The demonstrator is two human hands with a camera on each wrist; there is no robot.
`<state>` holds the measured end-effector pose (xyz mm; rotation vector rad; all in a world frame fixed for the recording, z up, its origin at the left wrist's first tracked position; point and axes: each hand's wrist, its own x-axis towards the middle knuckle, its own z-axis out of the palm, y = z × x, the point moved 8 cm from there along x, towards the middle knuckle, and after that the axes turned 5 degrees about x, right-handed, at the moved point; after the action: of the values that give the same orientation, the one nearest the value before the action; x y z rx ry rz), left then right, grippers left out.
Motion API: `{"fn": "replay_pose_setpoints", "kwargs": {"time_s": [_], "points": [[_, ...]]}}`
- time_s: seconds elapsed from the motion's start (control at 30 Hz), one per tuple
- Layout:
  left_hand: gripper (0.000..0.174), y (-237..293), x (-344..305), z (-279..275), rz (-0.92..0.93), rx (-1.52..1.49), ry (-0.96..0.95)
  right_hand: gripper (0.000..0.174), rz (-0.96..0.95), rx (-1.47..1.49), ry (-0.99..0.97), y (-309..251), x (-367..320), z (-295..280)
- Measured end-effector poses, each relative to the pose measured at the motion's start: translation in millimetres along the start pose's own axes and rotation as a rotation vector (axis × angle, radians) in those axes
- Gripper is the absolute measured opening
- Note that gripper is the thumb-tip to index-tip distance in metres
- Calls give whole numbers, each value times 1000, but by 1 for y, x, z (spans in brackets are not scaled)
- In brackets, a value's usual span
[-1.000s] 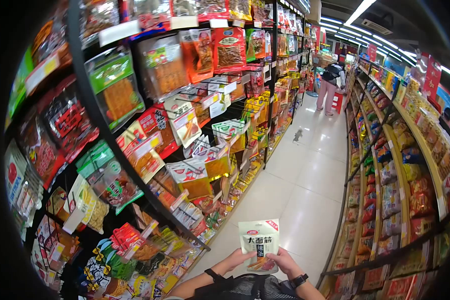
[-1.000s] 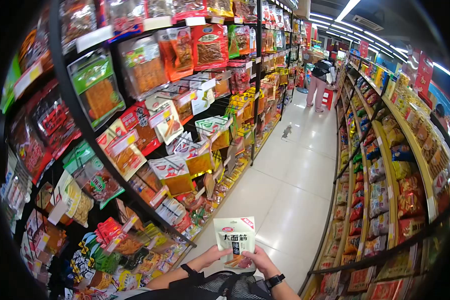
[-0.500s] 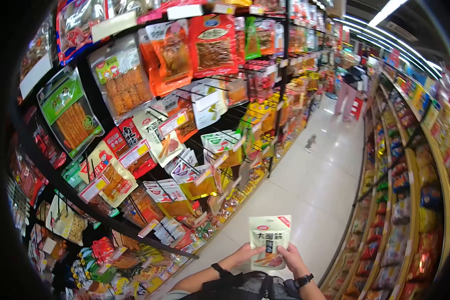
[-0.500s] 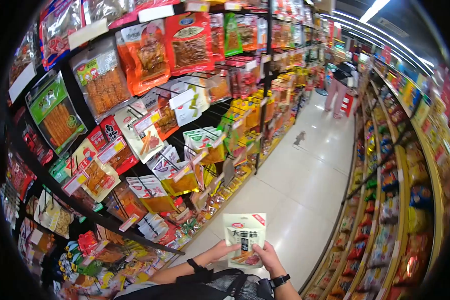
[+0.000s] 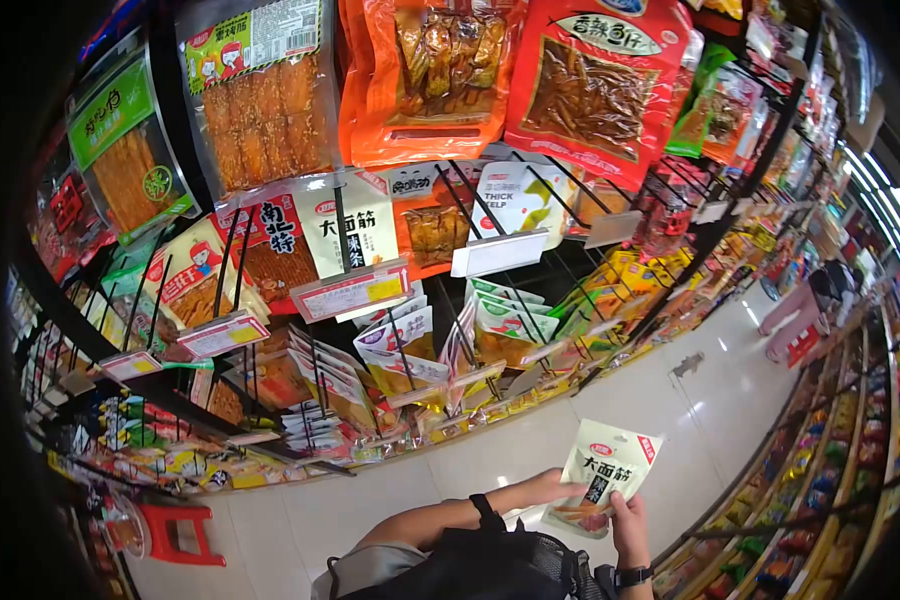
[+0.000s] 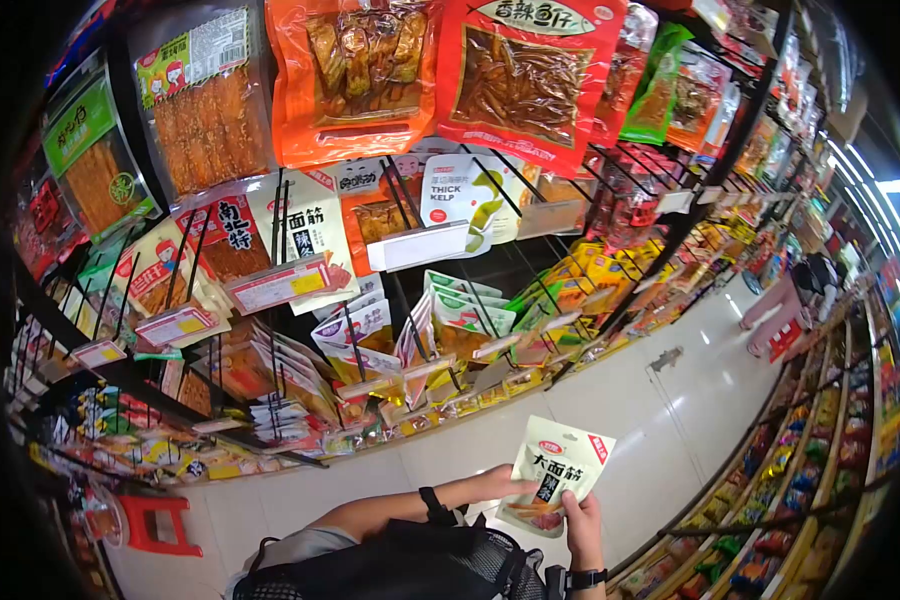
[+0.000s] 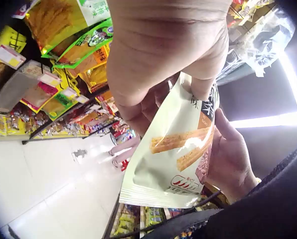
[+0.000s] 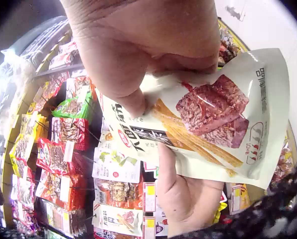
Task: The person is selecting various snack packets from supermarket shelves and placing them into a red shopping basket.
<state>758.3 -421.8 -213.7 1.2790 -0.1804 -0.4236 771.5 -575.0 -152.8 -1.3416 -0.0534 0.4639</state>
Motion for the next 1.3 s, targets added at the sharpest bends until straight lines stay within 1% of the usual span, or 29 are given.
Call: {"fn": "replay_pose_setpoints", "kwargs": {"time_s": [0.1,0.13,0.17,0.2,0.3,0.37,0.4,0.47,0.5,0.53,0.57,0.73,0.83,0.87,1.03,1.07,1.1,1.17,1.27,1.3], "points": [[40,19,2,-31,5,-10,128,36,-15,-4,-110,-13,42,19],[41,28,-5,-41,-2,-22,173,36,-13,43,-136,-17,54,30],[42,36,-12,-48,-11,-35,215,35,66,113,-166,-7,67,32],[42,51,-20,-53,28,-70,273,35,98,131,-217,-9,78,44],[43,51,-47,-79,11,-66,516,34,179,162,-372,-10,105,81],[44,54,-67,-86,-1,-180,638,35,307,161,-425,-3,116,99],[44,52,-78,-86,-16,-245,701,35,326,152,-482,-4,118,109],[42,52,-96,-92,-46,-204,873,35,362,130,-587,-7,126,128],[42,57,-102,-89,-31,-203,949,34,381,114,-632,-7,128,133],[41,64,-104,-86,-29,-229,939,34,419,134,-650,-11,128,138],[42,62,-107,-86,-40,-245,984,34,445,153,-679,-15,131,144],[46,78,-112,-71,54,-245,1120,33,582,285,-823,-19,141,159],[46,83,-114,-60,55,-247,1200,33,571,272,-919,-20,142,163],[46,84,-116,-56,58,-234,1230,33,557,272,-924,-18,142,164],[42,106,-138,-47,114,-126,1415,30,422,263,-1010,-26,137,197],[37,112,-146,-49,192,-127,1467,30,376,238,-1044,-31,134,204],[38,129,-152,-50,266,-37,1493,30,346,216,-1055,-35,134,211],[47,169,-167,-50,413,135,1540,30,287,165,-1071,-42,132,225],[68,220,-197,-60,757,258,1666,30,211,119,-1111,-53,130,256],[69,234,-204,-65,796,284,1660,31,194,127,-1118,-60,127,268]]}}
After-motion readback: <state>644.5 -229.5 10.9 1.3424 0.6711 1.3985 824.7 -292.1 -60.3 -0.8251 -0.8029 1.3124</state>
